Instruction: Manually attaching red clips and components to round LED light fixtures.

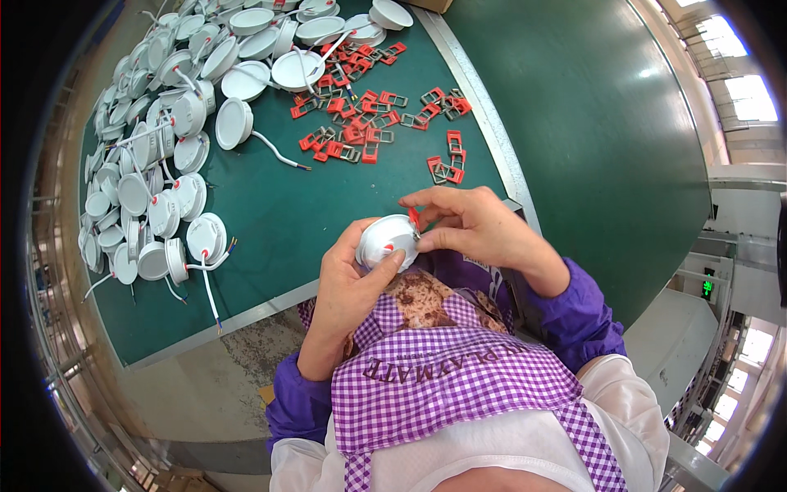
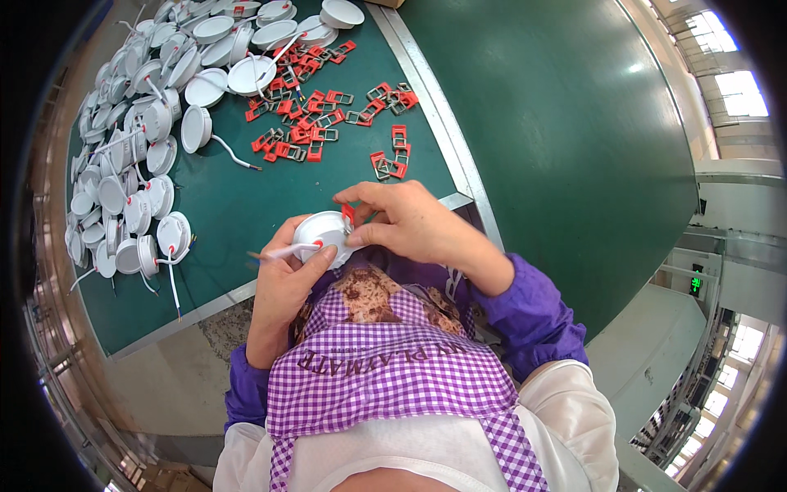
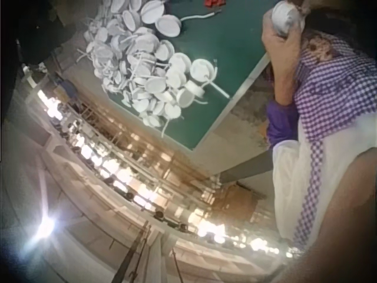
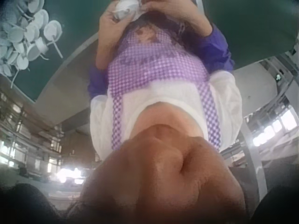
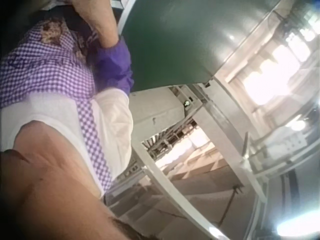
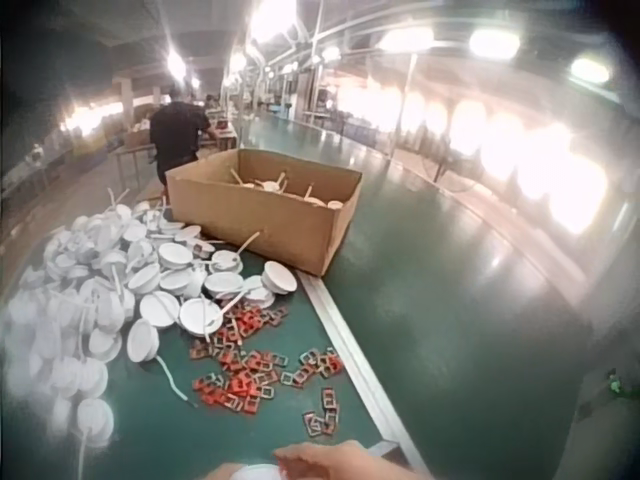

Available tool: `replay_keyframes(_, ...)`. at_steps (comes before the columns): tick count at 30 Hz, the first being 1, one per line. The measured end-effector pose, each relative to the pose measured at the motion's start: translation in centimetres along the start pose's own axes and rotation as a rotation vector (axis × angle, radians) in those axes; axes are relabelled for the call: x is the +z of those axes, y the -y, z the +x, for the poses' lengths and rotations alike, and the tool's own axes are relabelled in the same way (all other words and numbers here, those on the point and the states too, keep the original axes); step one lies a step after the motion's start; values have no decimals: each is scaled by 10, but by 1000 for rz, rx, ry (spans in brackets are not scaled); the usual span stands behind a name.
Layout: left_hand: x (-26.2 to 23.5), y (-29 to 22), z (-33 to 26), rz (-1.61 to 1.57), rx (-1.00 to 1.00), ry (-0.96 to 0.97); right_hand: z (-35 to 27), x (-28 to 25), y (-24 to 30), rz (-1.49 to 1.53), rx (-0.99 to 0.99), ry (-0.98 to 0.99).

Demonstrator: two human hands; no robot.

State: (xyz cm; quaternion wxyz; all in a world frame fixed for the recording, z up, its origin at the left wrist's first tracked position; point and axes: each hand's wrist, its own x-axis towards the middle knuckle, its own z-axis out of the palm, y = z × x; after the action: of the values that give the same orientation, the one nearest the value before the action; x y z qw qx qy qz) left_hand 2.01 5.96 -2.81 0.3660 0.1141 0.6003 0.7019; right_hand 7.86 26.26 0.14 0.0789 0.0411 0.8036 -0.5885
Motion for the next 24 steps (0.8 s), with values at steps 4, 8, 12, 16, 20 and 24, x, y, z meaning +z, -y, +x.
replay_keyframes(4,-14,-11,8,86,142,-134,6,-34,-20,-187,72,-391)
replay_keyframes(8,-25,-18,8,-190,51,-188,12,-50,-34,-553,23,-458)
replay_keyframes(12,-26,1,10,-700,-122,-102,24,-42,-42,-840,-58,-434)
replay_keyframes(16,-15,-4,14,-693,-176,-7,32,-44,-43,-1029,-79,-344)
replay_keyframes(20,-9,-9,18,-367,-176,-36,35,-45,-31,-959,-122,-442)
replay_keyframes(24,-7,-4,21,-123,-57,-104,27,-11,0,-292,-218,-439)
